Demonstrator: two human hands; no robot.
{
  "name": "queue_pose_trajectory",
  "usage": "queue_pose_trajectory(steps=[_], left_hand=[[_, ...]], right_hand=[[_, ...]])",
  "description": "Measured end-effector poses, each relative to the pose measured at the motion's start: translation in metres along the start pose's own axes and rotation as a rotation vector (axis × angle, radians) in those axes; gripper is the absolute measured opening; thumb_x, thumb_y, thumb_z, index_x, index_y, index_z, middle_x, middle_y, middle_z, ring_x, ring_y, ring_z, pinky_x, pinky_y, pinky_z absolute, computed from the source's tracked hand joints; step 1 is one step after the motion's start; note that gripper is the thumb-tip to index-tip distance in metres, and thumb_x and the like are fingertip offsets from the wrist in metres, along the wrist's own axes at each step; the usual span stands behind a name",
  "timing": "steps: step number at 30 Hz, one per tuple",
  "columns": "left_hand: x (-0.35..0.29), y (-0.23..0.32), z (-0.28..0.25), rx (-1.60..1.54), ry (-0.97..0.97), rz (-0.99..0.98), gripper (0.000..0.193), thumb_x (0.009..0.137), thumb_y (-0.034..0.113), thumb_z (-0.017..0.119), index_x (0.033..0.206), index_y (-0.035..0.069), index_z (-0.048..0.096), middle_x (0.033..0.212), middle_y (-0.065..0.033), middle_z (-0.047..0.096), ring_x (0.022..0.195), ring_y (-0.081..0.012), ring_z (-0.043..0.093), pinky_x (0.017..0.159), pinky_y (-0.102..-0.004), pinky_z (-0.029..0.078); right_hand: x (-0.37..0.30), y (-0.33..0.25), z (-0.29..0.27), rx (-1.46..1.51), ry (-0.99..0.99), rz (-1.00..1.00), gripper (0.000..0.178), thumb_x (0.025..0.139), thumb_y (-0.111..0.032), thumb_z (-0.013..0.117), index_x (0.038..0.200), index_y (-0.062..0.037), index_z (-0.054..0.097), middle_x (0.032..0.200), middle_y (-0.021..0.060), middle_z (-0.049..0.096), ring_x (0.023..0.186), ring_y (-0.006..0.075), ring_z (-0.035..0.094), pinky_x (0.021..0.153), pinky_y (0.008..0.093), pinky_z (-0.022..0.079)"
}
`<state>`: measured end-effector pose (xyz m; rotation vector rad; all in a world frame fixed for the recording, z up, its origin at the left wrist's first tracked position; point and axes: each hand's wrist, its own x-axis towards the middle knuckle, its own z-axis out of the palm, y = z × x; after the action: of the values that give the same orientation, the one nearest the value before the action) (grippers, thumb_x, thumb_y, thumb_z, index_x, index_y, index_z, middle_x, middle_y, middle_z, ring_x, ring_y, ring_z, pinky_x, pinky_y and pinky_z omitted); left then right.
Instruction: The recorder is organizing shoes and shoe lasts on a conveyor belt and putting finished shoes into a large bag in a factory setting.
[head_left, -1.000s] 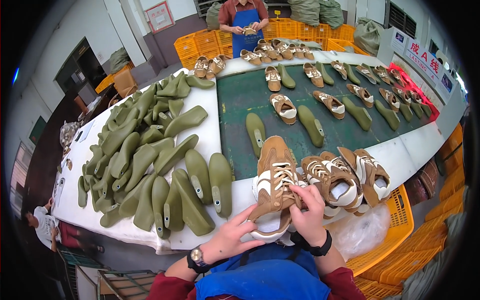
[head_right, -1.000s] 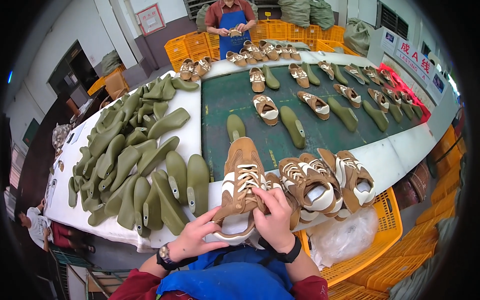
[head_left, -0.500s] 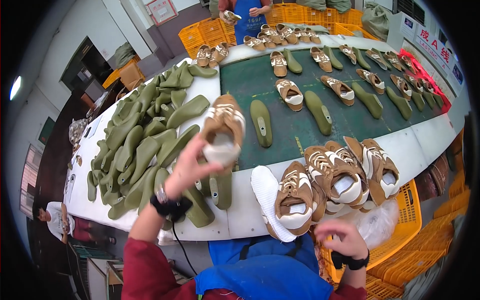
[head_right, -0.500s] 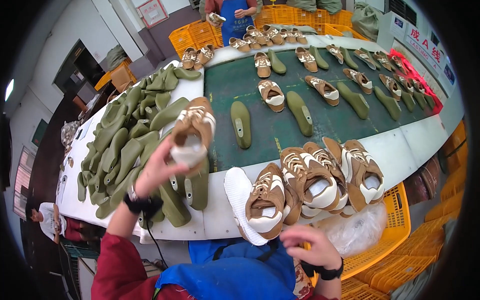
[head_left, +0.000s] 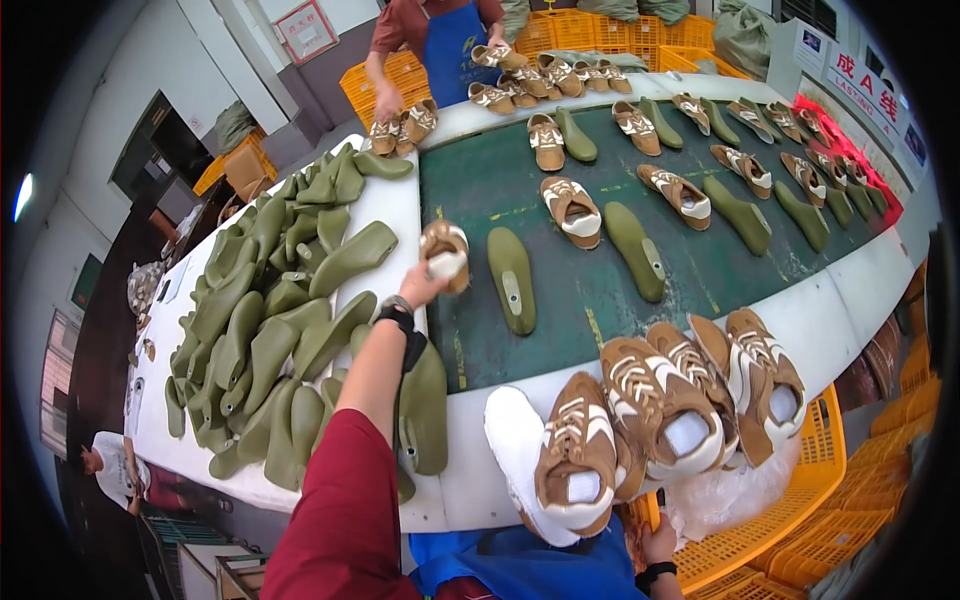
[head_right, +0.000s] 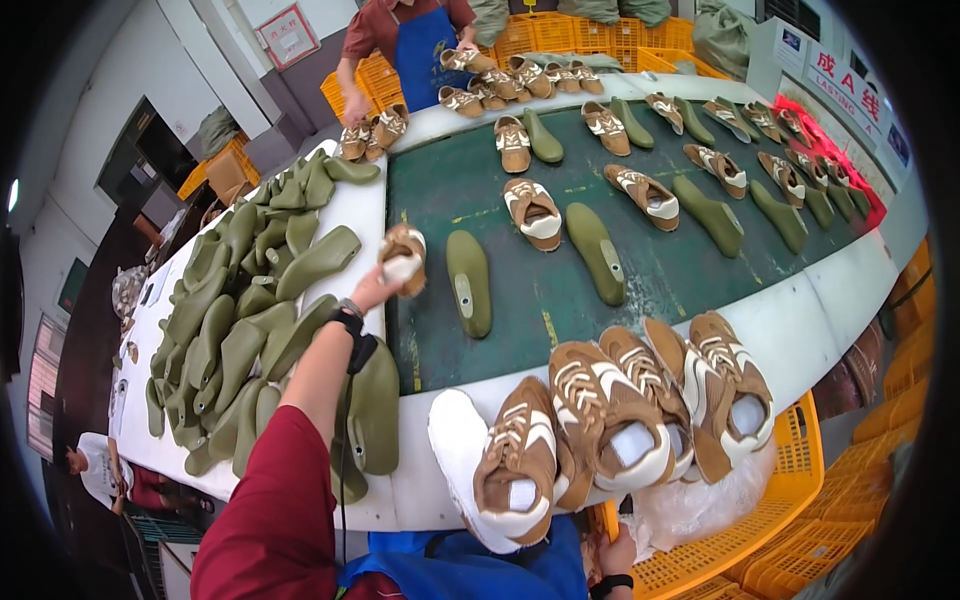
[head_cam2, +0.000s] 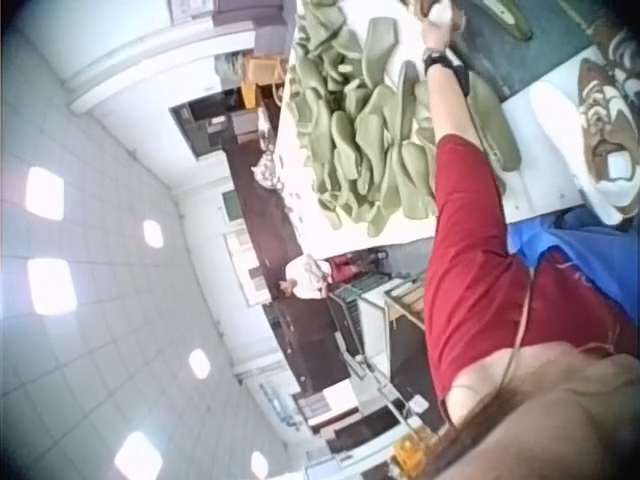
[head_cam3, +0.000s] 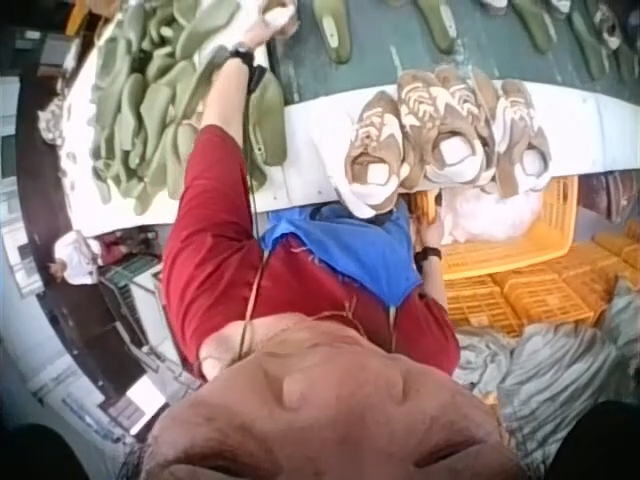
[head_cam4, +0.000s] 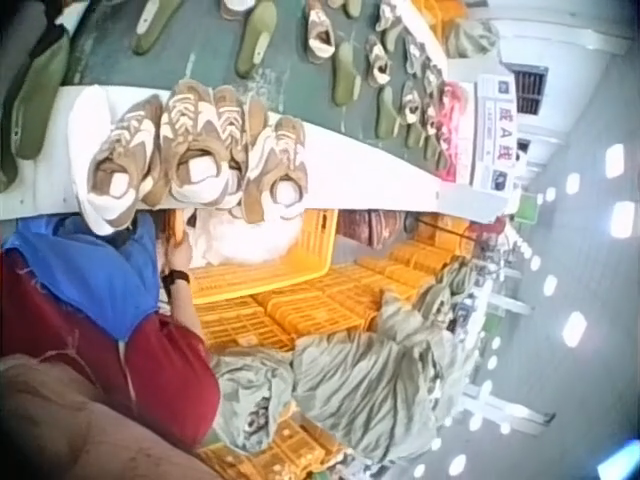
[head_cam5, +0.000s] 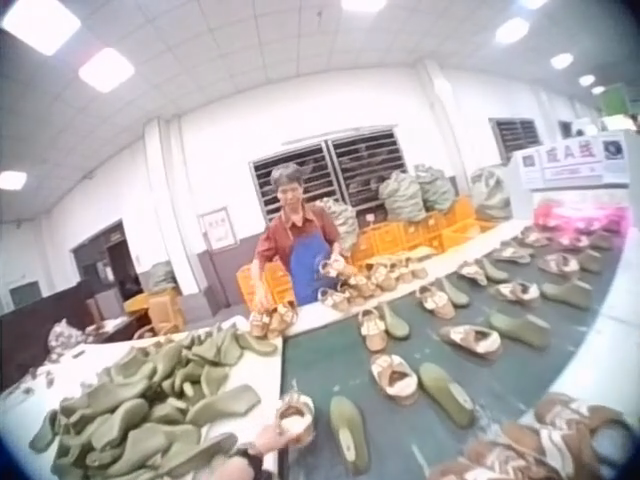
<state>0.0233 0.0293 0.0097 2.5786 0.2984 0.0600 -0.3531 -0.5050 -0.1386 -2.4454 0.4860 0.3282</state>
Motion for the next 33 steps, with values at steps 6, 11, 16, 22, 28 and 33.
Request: queue_pose_trajectory(steps=[6, 11, 16, 22, 28, 33], left_hand=[[0.023, 0.011, 0.045, 0.299, -0.161, -0.148, 0.064, 0.072, 0.048, 0.067, 0.116, 0.003, 0.055, 0.109, -0.0225, 0.059, 0.105, -0.0333, 0.056, 0.089, -0.0389, 0.045], [0.037, -0.014, 0.051, 0.286, -0.014, -0.141, 0.058, 0.075, 0.037, 0.067, 0.12, 0.004, 0.051, 0.107, -0.0243, 0.057, 0.104, -0.0366, 0.054, 0.089, -0.0407, 0.045], [0.015, 0.006, 0.0, 0.329, 0.0, 0.021, 0.067, 0.07, 0.035, 0.071, 0.126, 0.009, 0.044, 0.115, -0.021, 0.051, 0.105, -0.0371, 0.053, 0.09, -0.0405, 0.044], [-0.109, 0.055, -0.1, 0.207, -0.183, 0.451, 0.05, 0.08, 0.027, 0.064, 0.12, 0.002, 0.049, 0.115, -0.0169, 0.056, 0.106, -0.0325, 0.054, 0.091, -0.0364, 0.043], [-0.274, 0.054, -0.081, 0.576, -0.083, 0.217, 0.066, 0.074, 0.042, 0.066, 0.128, 0.012, 0.042, 0.083, -0.0162, 0.063, 0.072, -0.0315, 0.063, 0.062, -0.0403, 0.051], [-0.301, 0.027, -0.024, 0.302, 0.087, 0.002, 0.055, 0.079, 0.031, 0.057, 0.128, 0.011, 0.042, 0.064, -0.0159, 0.062, 0.059, -0.0326, 0.062, 0.054, -0.0423, 0.049]], right_hand=[[0.004, 0.003, 0.011, -0.173, 0.072, 0.13, 0.02, 0.072, -0.022, 0.064, 0.08, -0.0032, 0.062, 0.071, 0.0208, 0.062, 0.07, 0.0393, 0.06, 0.064, 0.0469, 0.048], [0.005, -0.004, 0.011, -0.217, 0.091, 0.143, 0.02, 0.073, -0.022, 0.063, 0.079, -0.0031, 0.062, 0.071, 0.0214, 0.062, 0.069, 0.0395, 0.06, 0.063, 0.0471, 0.047], [0.006, -0.01, 0.006, -0.202, 0.048, 0.157, 0.02, 0.073, -0.022, 0.063, 0.08, -0.0027, 0.062, 0.072, 0.0218, 0.062, 0.071, 0.0396, 0.06, 0.065, 0.0471, 0.047], [0.006, -0.003, 0.01, -0.129, 0.088, 0.07, 0.021, 0.073, -0.019, 0.063, 0.084, -0.001, 0.063, 0.076, 0.0227, 0.063, 0.074, 0.0397, 0.061, 0.067, 0.047, 0.048], [0.006, 0.004, 0.013, -0.146, 0.115, 0.062, 0.022, 0.073, -0.02, 0.063, 0.084, -0.0012, 0.063, 0.076, 0.0222, 0.063, 0.074, 0.0394, 0.061, 0.069, 0.0467, 0.048], [0.006, 0.002, 0.016, -0.161, 0.102, 0.054, 0.023, 0.073, -0.021, 0.064, 0.083, -0.0002, 0.063, 0.079, 0.0228, 0.063, 0.077, 0.0393, 0.061, 0.07, 0.0455, 0.048]])
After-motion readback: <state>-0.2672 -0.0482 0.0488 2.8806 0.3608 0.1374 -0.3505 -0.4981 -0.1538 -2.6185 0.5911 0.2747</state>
